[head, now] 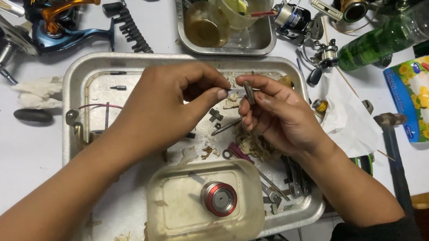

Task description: Reassembling the internal mechanical components of a fishing reel body, including gears and pins.

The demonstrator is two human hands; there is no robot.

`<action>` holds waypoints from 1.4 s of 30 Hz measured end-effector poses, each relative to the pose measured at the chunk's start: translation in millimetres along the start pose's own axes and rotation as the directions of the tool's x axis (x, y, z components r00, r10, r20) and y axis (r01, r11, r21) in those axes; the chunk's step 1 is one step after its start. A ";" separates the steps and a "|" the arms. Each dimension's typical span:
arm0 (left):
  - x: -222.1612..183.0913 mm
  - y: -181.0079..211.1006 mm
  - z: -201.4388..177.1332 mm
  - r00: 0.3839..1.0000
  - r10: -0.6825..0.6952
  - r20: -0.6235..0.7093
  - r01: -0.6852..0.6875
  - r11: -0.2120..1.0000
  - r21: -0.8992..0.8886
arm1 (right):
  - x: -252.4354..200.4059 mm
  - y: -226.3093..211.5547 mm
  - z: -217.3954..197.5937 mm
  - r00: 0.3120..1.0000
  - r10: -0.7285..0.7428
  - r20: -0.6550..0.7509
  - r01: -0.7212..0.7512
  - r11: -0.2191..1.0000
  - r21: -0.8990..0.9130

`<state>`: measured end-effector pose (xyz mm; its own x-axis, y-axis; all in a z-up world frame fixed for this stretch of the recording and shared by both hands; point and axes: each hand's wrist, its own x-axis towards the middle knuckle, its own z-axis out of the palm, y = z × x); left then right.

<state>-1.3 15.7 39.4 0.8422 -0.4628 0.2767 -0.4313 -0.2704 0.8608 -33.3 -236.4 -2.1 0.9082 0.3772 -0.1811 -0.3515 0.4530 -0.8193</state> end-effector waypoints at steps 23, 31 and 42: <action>-7.0 -28.2 30.1 0.986 0.163 -0.036 -0.165 0.985 -0.048 | 3.2 18.9 -17.4 0.999 -0.019 0.040 0.021 0.999 -0.041; -2.7 -27.5 18.3 0.982 -0.046 -0.183 0.022 0.991 -0.135 | 0.3 14.5 -19.3 0.991 -0.098 -0.092 0.079 0.978 -0.193; -2.3 -36.5 18.9 0.950 0.043 -0.309 -0.081 0.990 -0.113 | -4.9 -8.8 -8.8 0.957 -0.188 -0.223 0.107 0.937 -0.333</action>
<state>6.4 10.7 -0.8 0.8816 -0.1906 0.4318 -0.4592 -0.1351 0.8780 -32.7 -249.3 1.2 0.9855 0.0957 -0.1401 -0.1566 0.1953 -0.9682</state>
